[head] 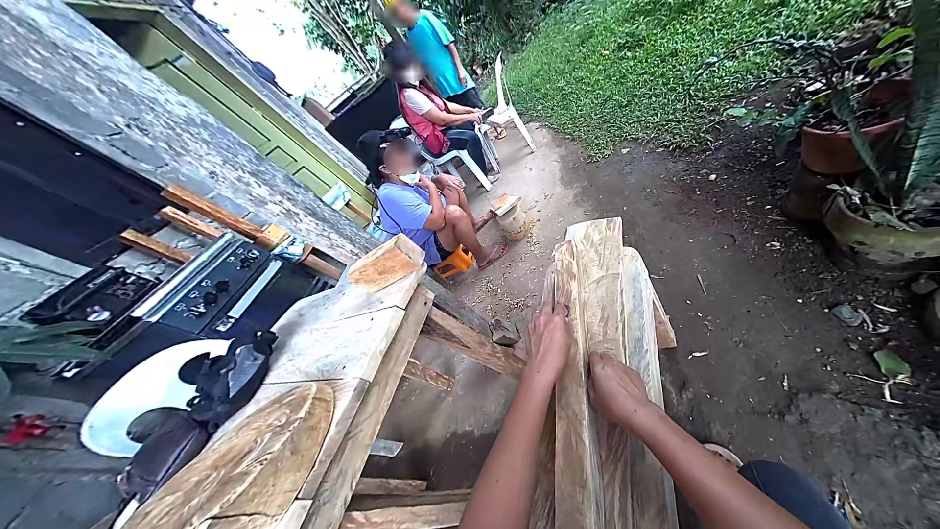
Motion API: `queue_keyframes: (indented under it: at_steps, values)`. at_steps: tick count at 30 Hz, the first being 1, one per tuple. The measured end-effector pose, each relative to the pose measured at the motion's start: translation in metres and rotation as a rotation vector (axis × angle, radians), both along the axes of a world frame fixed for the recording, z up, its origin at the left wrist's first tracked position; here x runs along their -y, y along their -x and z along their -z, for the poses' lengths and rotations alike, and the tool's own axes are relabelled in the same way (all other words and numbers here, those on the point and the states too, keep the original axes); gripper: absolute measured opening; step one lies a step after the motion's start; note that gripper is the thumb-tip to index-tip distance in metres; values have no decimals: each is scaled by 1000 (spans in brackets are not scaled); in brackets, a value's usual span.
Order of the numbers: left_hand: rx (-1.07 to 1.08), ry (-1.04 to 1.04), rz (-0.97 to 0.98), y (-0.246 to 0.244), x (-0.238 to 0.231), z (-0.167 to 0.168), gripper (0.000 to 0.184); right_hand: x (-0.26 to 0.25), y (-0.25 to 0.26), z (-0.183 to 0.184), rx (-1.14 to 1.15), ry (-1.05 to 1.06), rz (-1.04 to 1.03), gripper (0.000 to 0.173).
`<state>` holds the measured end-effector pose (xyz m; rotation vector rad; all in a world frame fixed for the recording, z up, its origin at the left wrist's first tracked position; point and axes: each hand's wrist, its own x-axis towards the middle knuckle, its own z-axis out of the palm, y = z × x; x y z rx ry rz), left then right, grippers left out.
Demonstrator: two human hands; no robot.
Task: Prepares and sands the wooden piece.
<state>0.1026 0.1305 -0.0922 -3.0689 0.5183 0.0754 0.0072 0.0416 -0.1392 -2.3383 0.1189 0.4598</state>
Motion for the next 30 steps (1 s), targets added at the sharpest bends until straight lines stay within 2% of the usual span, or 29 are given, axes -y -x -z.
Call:
queue_keyframes:
  at_steps: [3,10,19,25,30]
  values:
    - [32,41,-2,-6,2,2,33,0,-2,1,-1,-6,-2,35]
    - [-3,128,-13,-62,15,3,32,0,-3,1,5,4,2,36]
    - [-3,-37,-40,-24,20,-7,34,3,-4,1,2,-33,-4,37]
    - [43,125,-64,-78,38,-1,30,0,-4,0,13,-3,11,36]
    - [-39,153,-9,-96,34,-6,29,2,-4,3,27,-14,0,35]
